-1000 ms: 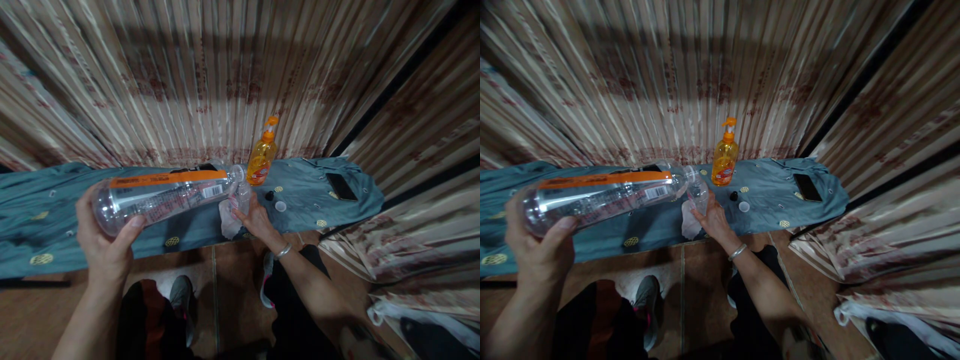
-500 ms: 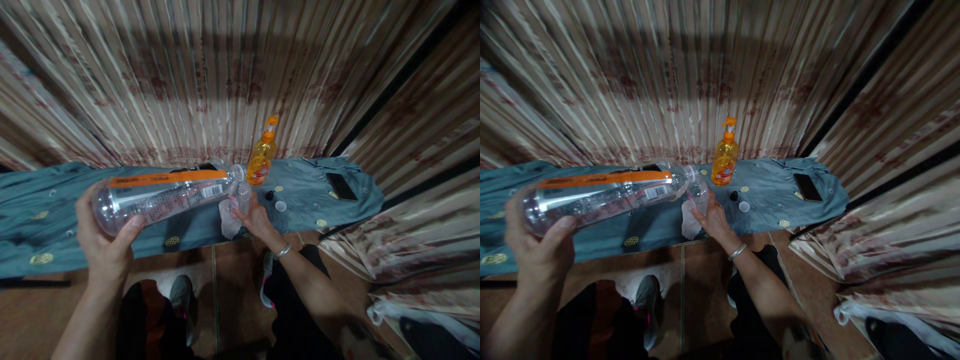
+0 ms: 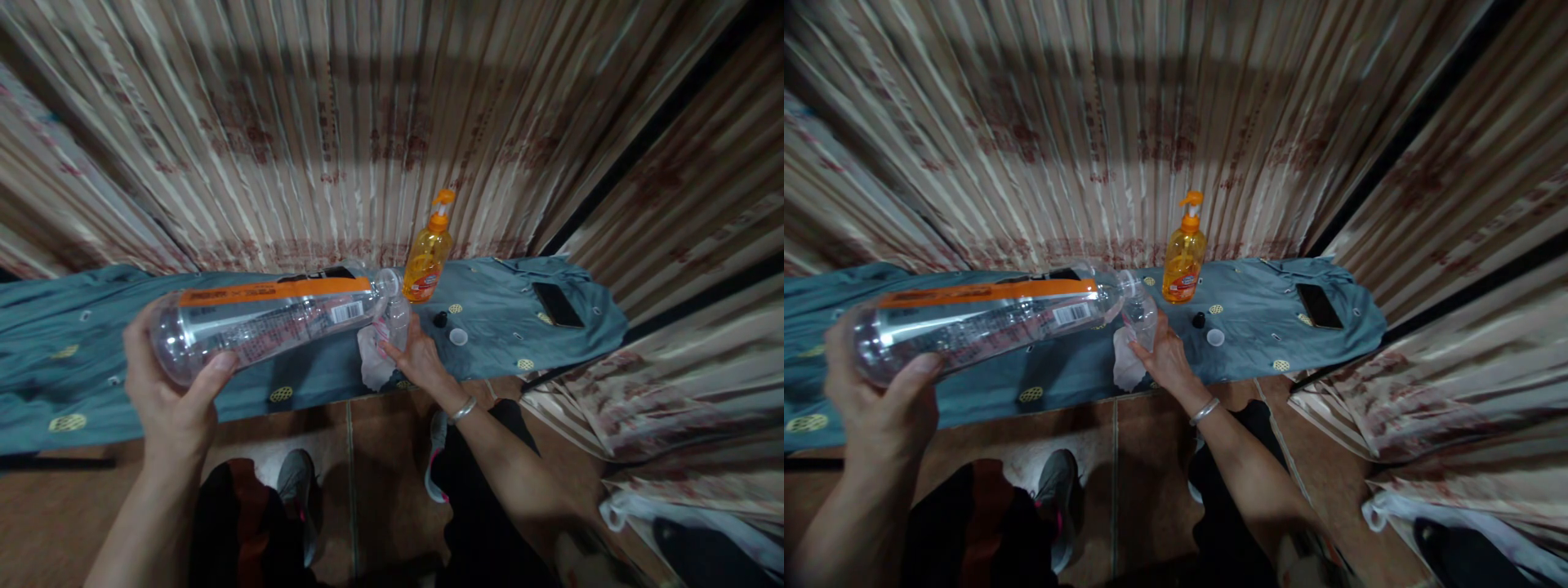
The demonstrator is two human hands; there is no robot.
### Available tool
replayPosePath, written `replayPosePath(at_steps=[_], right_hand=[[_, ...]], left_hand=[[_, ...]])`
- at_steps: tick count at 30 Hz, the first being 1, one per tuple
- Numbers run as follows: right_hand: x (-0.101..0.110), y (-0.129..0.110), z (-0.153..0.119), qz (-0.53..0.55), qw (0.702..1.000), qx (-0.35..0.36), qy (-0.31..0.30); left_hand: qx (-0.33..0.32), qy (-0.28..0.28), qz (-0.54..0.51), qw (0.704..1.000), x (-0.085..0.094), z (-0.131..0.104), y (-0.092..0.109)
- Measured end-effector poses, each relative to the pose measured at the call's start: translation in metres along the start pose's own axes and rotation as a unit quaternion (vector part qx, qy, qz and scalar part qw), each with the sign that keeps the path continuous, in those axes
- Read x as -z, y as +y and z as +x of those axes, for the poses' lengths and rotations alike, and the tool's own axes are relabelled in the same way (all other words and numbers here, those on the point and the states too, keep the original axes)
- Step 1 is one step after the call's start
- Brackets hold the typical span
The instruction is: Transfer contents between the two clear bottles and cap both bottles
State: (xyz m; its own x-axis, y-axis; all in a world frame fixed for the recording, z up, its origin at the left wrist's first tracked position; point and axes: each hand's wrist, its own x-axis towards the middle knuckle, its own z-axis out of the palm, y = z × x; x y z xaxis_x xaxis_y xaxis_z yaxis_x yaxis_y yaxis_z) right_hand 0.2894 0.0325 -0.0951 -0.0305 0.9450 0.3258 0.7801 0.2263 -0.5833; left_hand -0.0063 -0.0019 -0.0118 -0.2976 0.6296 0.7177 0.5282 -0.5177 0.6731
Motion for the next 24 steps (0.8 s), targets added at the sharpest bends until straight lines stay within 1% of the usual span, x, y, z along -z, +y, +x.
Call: replayPosePath(at_steps=[8, 13, 18, 24], right_hand=[[0.001, -0.0015, 0.0004, -0.001, 1.0, -0.002, 0.001], [0.0011, -0.0012, 0.0007, 0.007, 1.0, -0.01, -0.014], [0.0, 0.0001, 0.0003, 0.007, 1.0, -0.004, -0.004], [0.0, -0.0007, 0.0, -0.009, 1.0, -0.01, -0.009]], left_hand=[[-0.002, 0.0, -0.002, 1.0, 0.001, 0.001, -0.0007], [0.004, 0.005, -0.008, 1.0, 0.0004, 0.0008, 0.001], [-0.008, 0.002, -0.003, 1.0, 0.0005, 0.0002, -0.0003], [-0.006, 0.001, -0.014, 1.0, 0.0002, 0.0008, 0.0019]])
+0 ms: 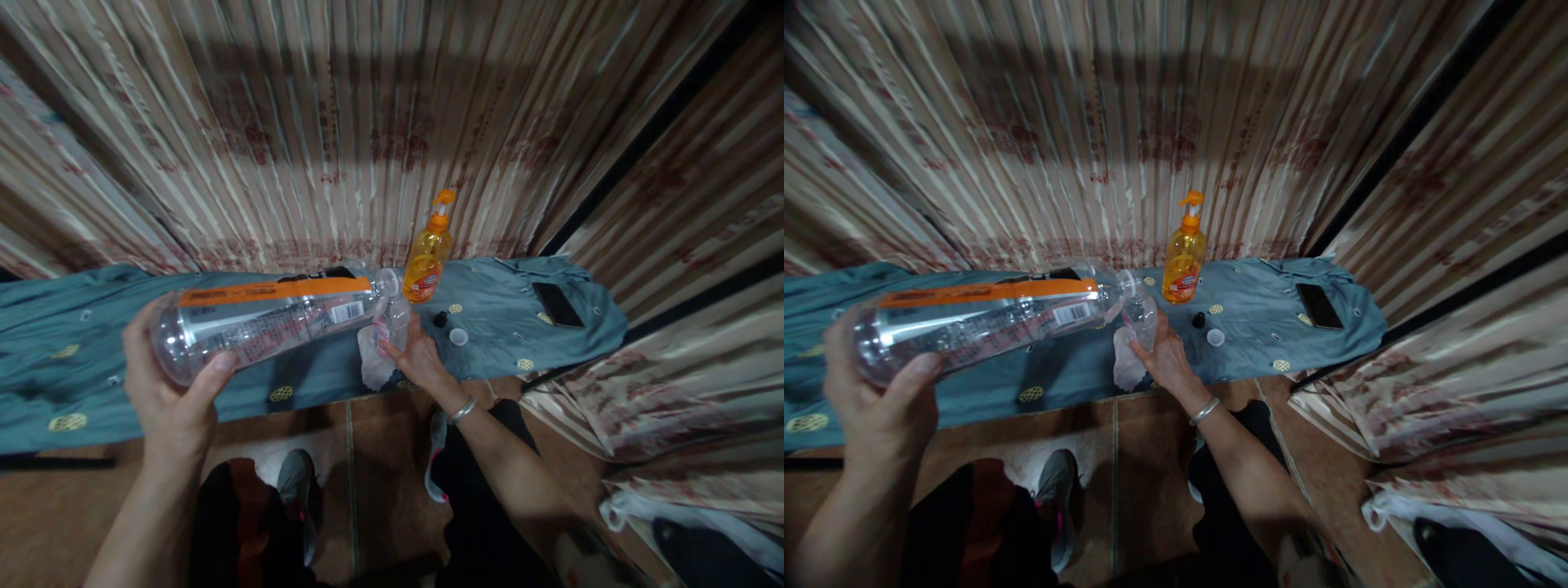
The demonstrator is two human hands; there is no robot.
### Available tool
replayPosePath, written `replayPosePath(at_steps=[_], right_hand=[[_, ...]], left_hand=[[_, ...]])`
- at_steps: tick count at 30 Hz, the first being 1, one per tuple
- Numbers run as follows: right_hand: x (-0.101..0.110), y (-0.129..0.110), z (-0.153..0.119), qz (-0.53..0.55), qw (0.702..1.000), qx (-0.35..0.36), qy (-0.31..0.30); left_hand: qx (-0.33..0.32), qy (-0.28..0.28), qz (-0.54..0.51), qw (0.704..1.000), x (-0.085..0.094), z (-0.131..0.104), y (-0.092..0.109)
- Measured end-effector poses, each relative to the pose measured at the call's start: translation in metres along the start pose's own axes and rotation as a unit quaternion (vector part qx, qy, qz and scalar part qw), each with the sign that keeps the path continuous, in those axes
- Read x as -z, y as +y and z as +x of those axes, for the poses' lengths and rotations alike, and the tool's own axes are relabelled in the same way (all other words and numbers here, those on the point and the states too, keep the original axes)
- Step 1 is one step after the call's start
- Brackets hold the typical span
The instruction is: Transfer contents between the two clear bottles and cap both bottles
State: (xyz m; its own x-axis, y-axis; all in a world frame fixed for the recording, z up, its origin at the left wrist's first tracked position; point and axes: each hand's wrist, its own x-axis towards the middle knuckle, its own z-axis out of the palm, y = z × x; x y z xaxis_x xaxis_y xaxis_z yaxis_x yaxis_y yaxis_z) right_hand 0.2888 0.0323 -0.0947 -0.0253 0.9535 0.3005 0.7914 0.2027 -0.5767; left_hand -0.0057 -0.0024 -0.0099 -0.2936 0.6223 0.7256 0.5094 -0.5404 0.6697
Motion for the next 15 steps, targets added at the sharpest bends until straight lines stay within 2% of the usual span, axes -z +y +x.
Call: replayPosePath(at_steps=[6, 15], right_hand=[[0.0015, -0.0013, 0.0004, 0.014, 1.0, 0.007, 0.008], [0.0006, 0.0002, 0.0003, 0.026, 1.0, 0.008, 0.004]], left_hand=[[0.021, 0.0, -0.013, 1.0, -0.001, 0.0, 0.006], [0.014, -0.001, -0.007, 1.0, -0.0014, 0.0006, 0.0044]])
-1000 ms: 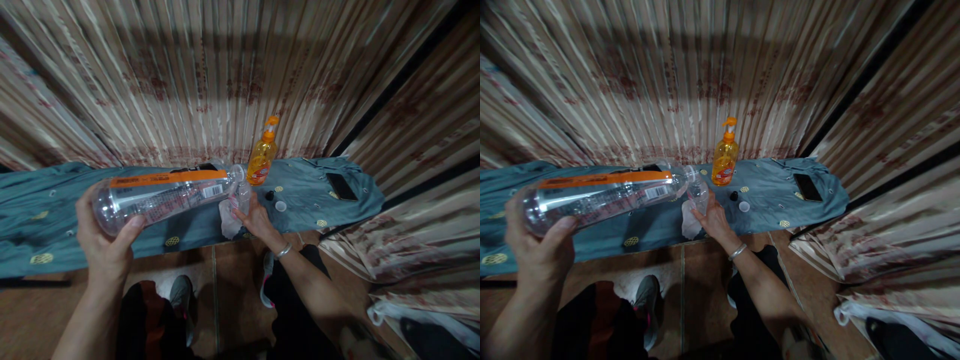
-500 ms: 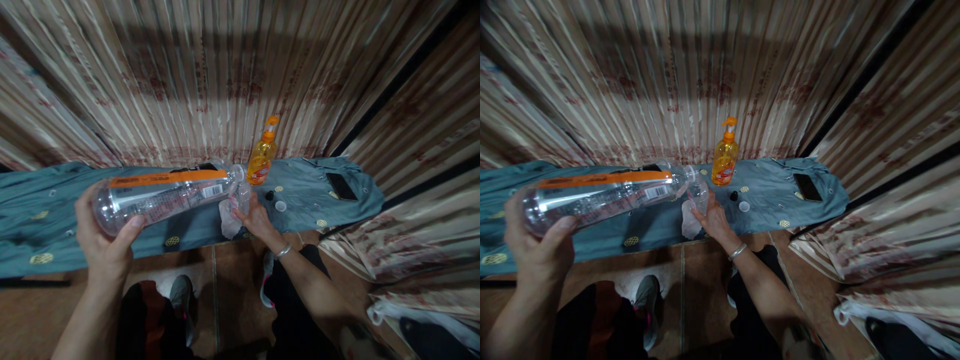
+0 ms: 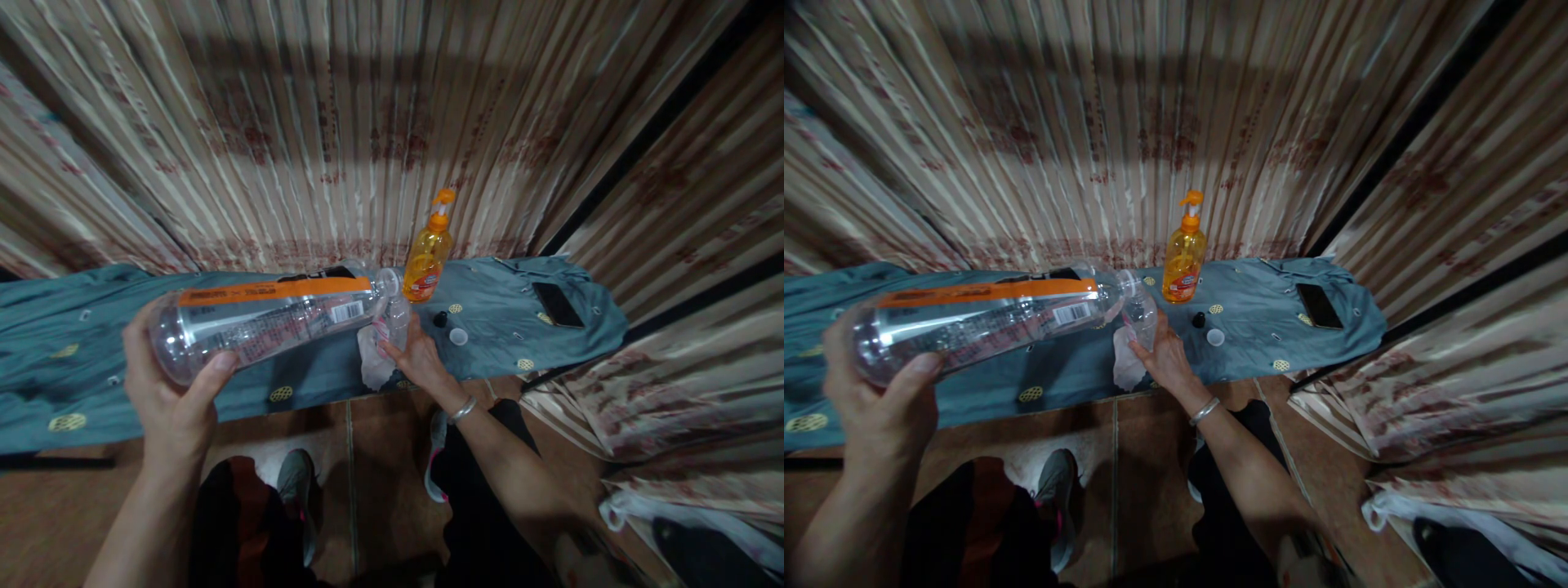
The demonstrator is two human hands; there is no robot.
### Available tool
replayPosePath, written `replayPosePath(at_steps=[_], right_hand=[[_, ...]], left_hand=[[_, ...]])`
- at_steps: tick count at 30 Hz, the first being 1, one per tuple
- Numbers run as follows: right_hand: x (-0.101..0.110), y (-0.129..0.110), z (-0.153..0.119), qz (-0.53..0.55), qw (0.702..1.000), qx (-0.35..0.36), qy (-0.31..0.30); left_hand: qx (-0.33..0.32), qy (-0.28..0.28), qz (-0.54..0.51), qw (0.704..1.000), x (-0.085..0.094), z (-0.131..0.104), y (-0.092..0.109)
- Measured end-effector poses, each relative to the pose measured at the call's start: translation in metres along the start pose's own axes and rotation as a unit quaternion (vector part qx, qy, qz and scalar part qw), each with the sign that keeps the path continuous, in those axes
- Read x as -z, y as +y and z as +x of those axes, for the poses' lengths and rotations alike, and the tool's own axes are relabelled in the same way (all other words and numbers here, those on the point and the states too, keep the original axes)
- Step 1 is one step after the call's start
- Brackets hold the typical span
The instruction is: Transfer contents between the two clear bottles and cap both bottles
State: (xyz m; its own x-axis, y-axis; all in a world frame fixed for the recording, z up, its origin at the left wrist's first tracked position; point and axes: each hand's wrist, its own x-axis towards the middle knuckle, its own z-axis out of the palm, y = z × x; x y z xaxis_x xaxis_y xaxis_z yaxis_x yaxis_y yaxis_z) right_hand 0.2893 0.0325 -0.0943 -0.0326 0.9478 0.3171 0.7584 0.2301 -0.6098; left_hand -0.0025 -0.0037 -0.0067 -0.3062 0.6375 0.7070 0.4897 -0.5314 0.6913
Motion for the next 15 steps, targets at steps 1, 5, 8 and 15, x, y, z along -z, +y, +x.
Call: replayPosePath(at_steps=[1, 5, 8, 15], right_hand=[[0.0, -0.0001, -0.0002, -0.001, 1.0, 0.0, 0.002], [0.0008, -0.0011, -0.0006, 0.0, 1.0, 0.0, 0.001], [0.0005, -0.0011, -0.0006, -0.001, 1.0, -0.007, -0.004], [-0.0017, 0.0006, -0.0004, -0.015, 1.0, -0.01, -0.002]], left_hand=[[0.001, 0.0, 0.002, 1.0, 0.0, 0.0, -0.0001], [0.0, 0.004, -0.002, 1.0, -0.0002, -0.0003, 0.0008], [0.001, -0.001, 0.003, 1.0, 0.0001, -0.0006, 0.0017], [0.002, -0.002, 0.01, 1.0, 0.0009, -0.0013, 0.0029]])
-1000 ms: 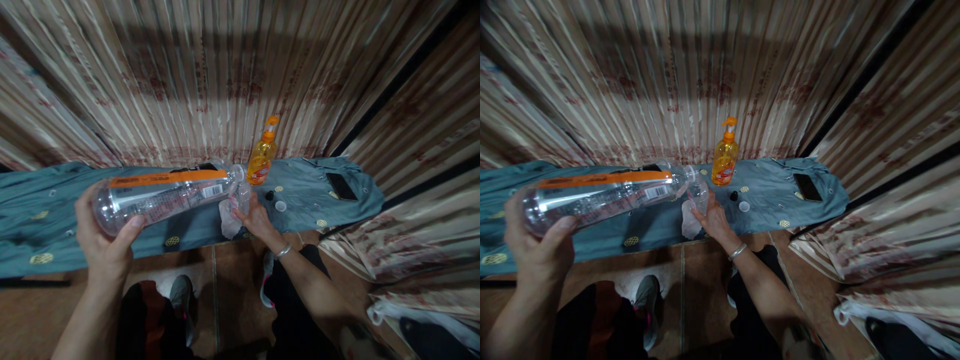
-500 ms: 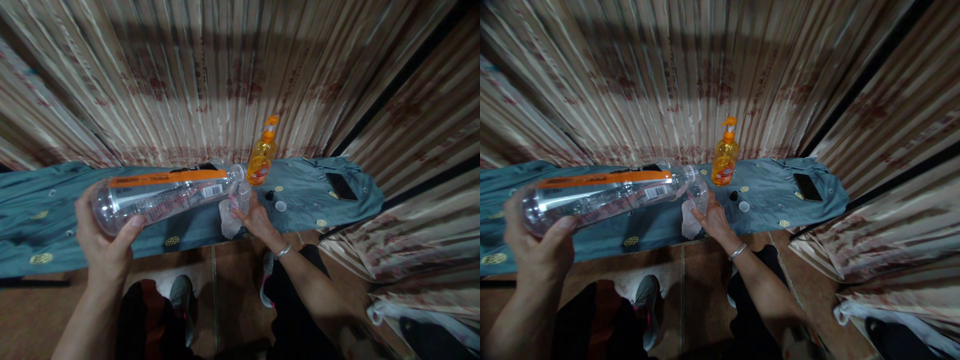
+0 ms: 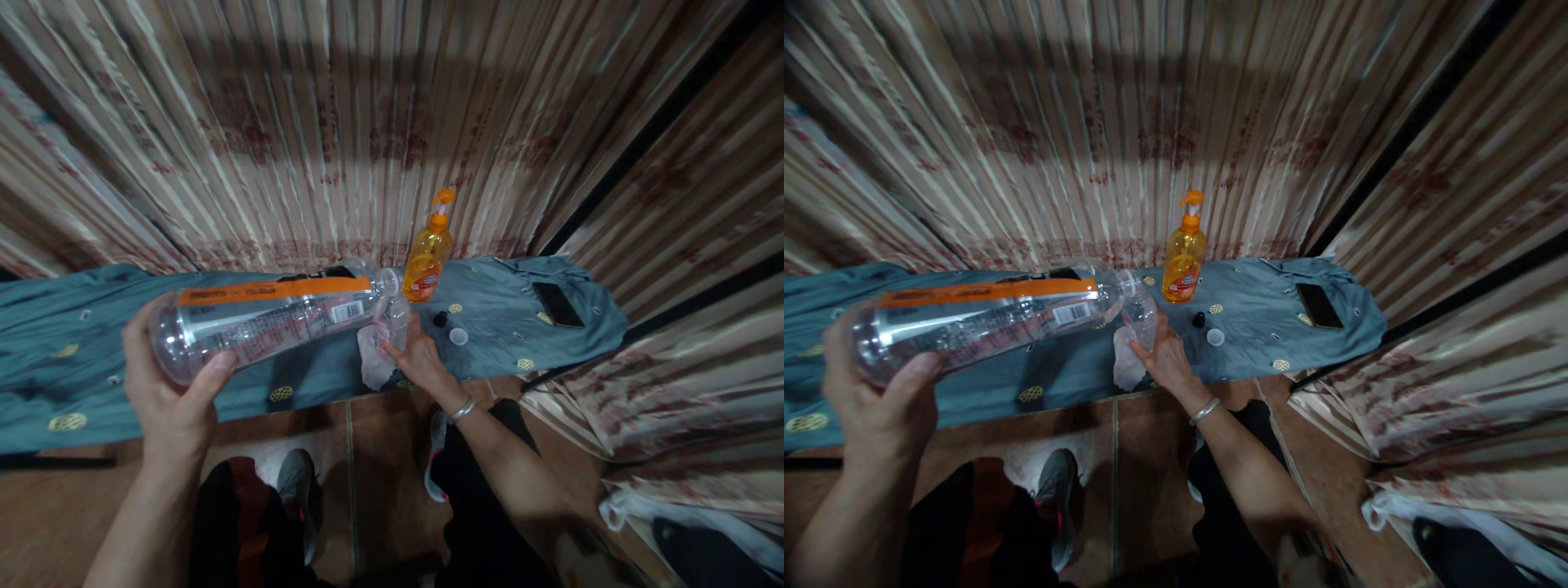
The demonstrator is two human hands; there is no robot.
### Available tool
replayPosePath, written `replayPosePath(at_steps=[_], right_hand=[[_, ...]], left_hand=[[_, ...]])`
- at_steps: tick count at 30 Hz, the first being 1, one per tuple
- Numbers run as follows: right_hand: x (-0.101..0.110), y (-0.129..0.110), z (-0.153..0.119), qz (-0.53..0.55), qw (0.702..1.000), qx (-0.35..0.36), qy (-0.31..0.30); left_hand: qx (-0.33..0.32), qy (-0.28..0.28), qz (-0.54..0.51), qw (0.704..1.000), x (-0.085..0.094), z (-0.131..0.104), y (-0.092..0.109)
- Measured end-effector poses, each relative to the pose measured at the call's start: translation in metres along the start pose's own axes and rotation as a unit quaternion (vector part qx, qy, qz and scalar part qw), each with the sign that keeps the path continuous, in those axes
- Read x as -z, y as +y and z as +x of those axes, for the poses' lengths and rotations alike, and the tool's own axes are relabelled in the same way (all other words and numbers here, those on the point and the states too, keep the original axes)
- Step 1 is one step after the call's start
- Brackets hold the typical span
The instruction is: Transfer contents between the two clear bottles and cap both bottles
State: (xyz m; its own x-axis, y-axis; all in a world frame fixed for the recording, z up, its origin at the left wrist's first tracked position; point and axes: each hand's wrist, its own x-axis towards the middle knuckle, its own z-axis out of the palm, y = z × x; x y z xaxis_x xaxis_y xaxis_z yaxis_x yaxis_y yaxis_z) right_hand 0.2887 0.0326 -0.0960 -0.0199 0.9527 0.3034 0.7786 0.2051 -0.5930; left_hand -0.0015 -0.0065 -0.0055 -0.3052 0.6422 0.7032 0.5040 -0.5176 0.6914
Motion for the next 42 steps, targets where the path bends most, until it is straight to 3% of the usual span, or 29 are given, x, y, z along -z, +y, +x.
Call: replayPosePath(at_steps=[42], right_hand=[[0.0022, -0.0012, 0.0001, 0.003, 1.0, -0.001, -0.005]], left_hand=[[-0.007, 0.007, -0.003, 1.0, -0.0004, 0.0007, -0.0028]])
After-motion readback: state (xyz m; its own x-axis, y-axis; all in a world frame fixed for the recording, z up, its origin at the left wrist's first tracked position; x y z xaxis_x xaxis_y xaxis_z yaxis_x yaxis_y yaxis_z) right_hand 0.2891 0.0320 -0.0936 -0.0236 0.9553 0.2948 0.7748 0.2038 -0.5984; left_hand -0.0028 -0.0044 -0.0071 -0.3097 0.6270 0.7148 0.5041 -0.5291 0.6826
